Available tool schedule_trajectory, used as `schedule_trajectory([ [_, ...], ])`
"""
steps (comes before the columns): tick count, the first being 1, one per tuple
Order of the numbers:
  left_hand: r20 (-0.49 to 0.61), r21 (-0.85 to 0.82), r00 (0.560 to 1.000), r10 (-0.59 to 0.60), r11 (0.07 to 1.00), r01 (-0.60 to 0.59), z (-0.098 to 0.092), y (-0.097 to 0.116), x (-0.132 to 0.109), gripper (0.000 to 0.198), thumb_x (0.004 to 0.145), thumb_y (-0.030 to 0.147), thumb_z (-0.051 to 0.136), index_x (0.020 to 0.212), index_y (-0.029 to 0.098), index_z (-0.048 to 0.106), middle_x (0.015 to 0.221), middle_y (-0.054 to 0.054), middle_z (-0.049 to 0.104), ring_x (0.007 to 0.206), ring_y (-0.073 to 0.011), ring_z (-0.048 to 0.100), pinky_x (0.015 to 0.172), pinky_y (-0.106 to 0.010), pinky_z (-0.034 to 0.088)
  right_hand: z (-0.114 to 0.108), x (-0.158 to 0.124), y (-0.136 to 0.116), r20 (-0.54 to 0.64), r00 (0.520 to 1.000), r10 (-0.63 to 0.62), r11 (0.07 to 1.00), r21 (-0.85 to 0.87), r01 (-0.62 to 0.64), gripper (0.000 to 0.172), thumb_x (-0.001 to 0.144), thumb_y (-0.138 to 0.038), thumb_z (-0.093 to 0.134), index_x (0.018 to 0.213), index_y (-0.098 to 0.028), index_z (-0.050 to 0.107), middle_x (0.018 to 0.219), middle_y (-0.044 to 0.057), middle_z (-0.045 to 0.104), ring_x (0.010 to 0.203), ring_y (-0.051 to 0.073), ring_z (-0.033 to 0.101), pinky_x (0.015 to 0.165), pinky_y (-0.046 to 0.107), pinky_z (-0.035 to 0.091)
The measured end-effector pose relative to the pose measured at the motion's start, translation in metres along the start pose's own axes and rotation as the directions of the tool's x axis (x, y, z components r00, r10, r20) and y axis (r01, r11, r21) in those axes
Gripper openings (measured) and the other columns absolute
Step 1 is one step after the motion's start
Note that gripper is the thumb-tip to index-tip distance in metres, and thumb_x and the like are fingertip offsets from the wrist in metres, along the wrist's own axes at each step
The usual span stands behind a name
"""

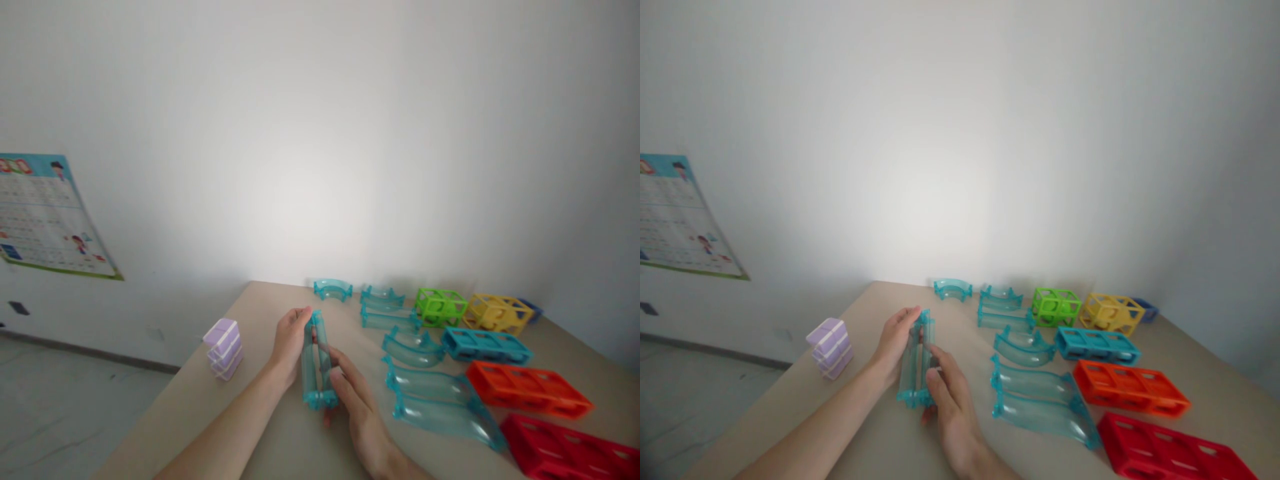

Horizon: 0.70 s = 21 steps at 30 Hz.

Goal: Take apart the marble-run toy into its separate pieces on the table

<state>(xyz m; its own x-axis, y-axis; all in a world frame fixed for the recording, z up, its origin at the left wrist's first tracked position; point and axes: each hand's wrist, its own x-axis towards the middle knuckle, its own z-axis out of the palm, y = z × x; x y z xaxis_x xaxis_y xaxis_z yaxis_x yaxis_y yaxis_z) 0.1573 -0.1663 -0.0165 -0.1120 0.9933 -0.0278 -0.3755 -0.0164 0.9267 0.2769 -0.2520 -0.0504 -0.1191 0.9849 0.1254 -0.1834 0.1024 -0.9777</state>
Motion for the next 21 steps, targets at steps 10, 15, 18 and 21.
schedule_trajectory([
  [10,-0.032,0.004,0.999,-0.014,1.0,0.014,-0.0002,0.0075,-0.0015,0.036,0.066,0.048,0.073,0.067,0.017,0.054,0.05,0.005,0.052,0.042,-0.0089,0.047,0.043,-0.02,0.038,0.0028,-0.0019,-0.005,0.127,0.991,-0.038,0.999,0.043,0.033,0.038,0.088,-0.057,0.053,0.099,-0.021,0.05,0.069,-0.002,0.05,0.063,0.014,0.051,0.049,0.022,0.044],
  [15,-0.067,-0.013,0.997,-0.037,0.999,0.036,-0.0012,0.0041,0.0013,0.035,0.065,0.047,0.074,0.072,0.018,0.056,0.052,0.005,0.054,0.043,-0.0088,0.048,0.044,-0.021,0.039,0.0005,-0.0017,-0.0016,0.171,0.984,-0.049,0.998,0.042,0.042,0.038,0.087,-0.056,0.055,0.102,-0.022,0.046,0.068,-0.004,0.051,0.059,0.012,0.051,0.051,0.022,0.044],
  [18,-0.08,0.007,0.996,-0.037,0.999,0.038,-0.0022,0.0016,0.0024,0.036,0.063,0.047,0.075,0.072,0.018,0.056,0.053,0.005,0.053,0.043,-0.0085,0.048,0.044,-0.021,0.039,0.0015,-0.0012,-0.0002,0.16,0.987,-0.023,0.999,0.05,0.016,0.039,0.086,-0.057,0.057,0.099,-0.022,0.045,0.065,-0.005,0.051,0.055,0.011,0.051,0.048,0.021,0.044],
  [21,-0.08,0.028,0.996,-0.038,0.999,0.041,-0.0026,-0.0002,0.0025,0.037,0.063,0.048,0.075,0.071,0.018,0.056,0.052,0.005,0.052,0.041,-0.0083,0.046,0.044,-0.021,0.039,0.004,-0.0002,-0.0006,0.137,0.991,0.003,0.999,0.052,-0.011,0.042,0.083,-0.059,0.059,0.094,-0.021,0.045,0.061,-0.006,0.051,0.049,0.01,0.051,0.045,0.02,0.044],
])
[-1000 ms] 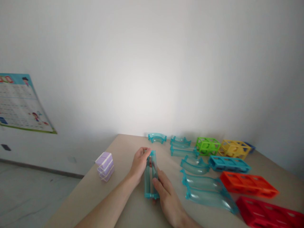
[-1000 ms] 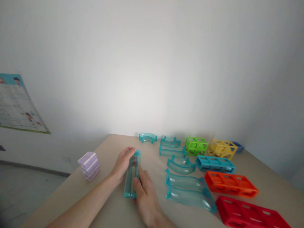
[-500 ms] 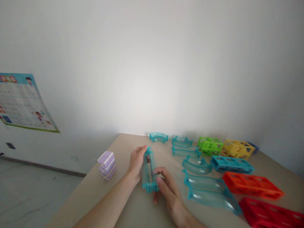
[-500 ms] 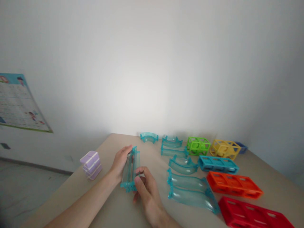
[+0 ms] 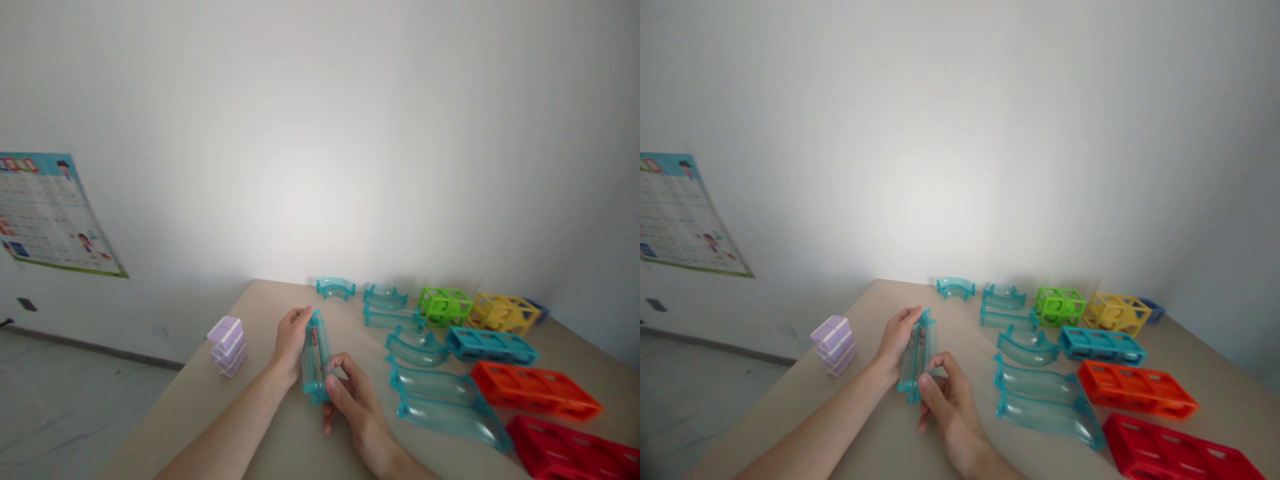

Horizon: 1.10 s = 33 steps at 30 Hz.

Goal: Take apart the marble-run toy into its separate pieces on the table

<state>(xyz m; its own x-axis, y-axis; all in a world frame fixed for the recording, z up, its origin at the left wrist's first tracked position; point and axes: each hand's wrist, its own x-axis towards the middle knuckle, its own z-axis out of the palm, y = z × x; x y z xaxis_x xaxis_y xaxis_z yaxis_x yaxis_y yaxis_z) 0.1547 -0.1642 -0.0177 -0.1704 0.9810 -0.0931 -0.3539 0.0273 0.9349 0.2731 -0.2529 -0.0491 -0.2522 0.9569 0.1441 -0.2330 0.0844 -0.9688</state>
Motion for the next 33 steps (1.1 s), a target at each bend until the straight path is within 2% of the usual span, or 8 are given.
schedule_trajectory([
  [5,-0.001,0.017,0.999,-0.044,0.999,0.044,-0.0002,-0.0024,0.0002,0.037,0.063,0.049,0.075,0.071,0.019,0.054,0.051,0.007,0.05,0.039,-0.0079,0.044,0.042,-0.021,0.038,0.003,0.0026,-0.0019,-0.031,0.999,0.012,1.0,0.019,-0.012,0.045,0.079,-0.063,0.061,0.085,-0.021,0.046,0.056,-0.007,0.049,0.044,0.009,0.049,0.041,0.02,0.044],
  [10,-0.016,0.018,0.999,-0.045,0.999,0.046,-0.0007,-0.0059,0.0018,0.037,0.062,0.048,0.075,0.07,0.019,0.053,0.051,0.007,0.049,0.04,-0.0081,0.045,0.043,-0.021,0.038,0.002,0.0048,0.0,-0.078,0.997,0.002,1.0,-0.027,-0.004,0.044,0.081,-0.063,0.058,0.079,-0.02,0.046,0.054,-0.008,0.045,0.042,0.007,0.041,0.036,0.016,0.035],
  [15,-0.049,0.028,0.999,-0.021,0.999,0.023,-0.0011,-0.0079,0.0039,0.038,0.06,0.046,0.077,0.068,0.018,0.053,0.051,0.007,0.049,0.041,-0.0086,0.047,0.044,-0.021,0.039,-0.0001,0.0062,0.0016,-0.098,0.995,-0.02,0.993,-0.116,0.008,0.045,0.084,-0.062,0.054,0.073,-0.019,0.047,0.05,-0.008,0.042,0.041,0.007,0.037,0.037,0.016,0.032],
  [22,-0.092,0.035,0.995,0.023,0.999,-0.02,-0.0015,-0.0072,0.0033,0.034,0.063,0.044,0.077,0.071,0.018,0.057,0.055,0.006,0.052,0.044,-0.0081,0.049,0.047,-0.021,0.04,0.0002,0.0076,0.0018,-0.111,0.994,-0.009,0.995,-0.104,-0.003,0.048,0.082,-0.065,0.054,0.07,-0.019,0.048,0.047,-0.007,0.042,0.039,0.007,0.037,0.036,0.017,0.031],
  [25,-0.098,-0.027,0.995,-0.033,0.999,0.031,-0.0009,-0.0073,0.0028,0.03,0.064,0.039,0.078,0.07,0.018,0.057,0.054,0.007,0.051,0.043,-0.0076,0.049,0.046,-0.02,0.039,-0.0002,0.0084,0.0023,-0.116,0.993,-0.023,0.994,-0.107,0.01,0.048,0.082,-0.065,0.054,0.068,-0.019,0.048,0.047,-0.007,0.042,0.039,0.007,0.037,0.037,0.017,0.031],
  [29,-0.096,-0.095,0.985,-0.142,0.987,0.133,0.0012,-0.0066,0.0028,0.022,0.074,0.031,0.071,0.069,0.018,0.055,0.05,0.006,0.049,0.04,-0.0089,0.047,0.043,-0.021,0.038,-0.0003,0.0088,-0.0006,-0.13,0.99,-0.045,0.997,-0.065,0.037,0.05,0.084,-0.065,0.052,0.066,-0.018,0.05,0.047,-0.006,0.041,0.039,0.007,0.037,0.037,0.018,0.033],
  [31,-0.105,-0.142,0.969,-0.222,0.968,0.206,0.0022,-0.0056,0.0036,0.022,0.08,0.028,0.065,0.066,0.017,0.052,0.048,0.005,0.048,0.038,-0.0102,0.046,0.042,-0.022,0.039,0.0003,0.0081,-0.0039,-0.142,0.989,-0.049,0.998,0.026,0.054,0.047,0.081,-0.063,0.057,0.077,-0.017,0.055,0.051,-0.006,0.043,0.041,0.008,0.039,0.036,0.018,0.035],
  [33,-0.118,-0.199,0.95,-0.289,0.944,0.262,0.0029,-0.0044,0.005,0.026,0.087,0.028,0.057,0.064,0.018,0.049,0.048,0.004,0.048,0.038,-0.0113,0.047,0.043,-0.024,0.041,0.0013,0.0073,-0.0071,-0.169,0.985,-0.045,0.992,0.113,0.064,0.046,0.078,-0.059,0.065,0.098,-0.018,0.056,0.057,-0.006,0.047,0.044,0.009,0.042,0.037,0.018,0.037],
])
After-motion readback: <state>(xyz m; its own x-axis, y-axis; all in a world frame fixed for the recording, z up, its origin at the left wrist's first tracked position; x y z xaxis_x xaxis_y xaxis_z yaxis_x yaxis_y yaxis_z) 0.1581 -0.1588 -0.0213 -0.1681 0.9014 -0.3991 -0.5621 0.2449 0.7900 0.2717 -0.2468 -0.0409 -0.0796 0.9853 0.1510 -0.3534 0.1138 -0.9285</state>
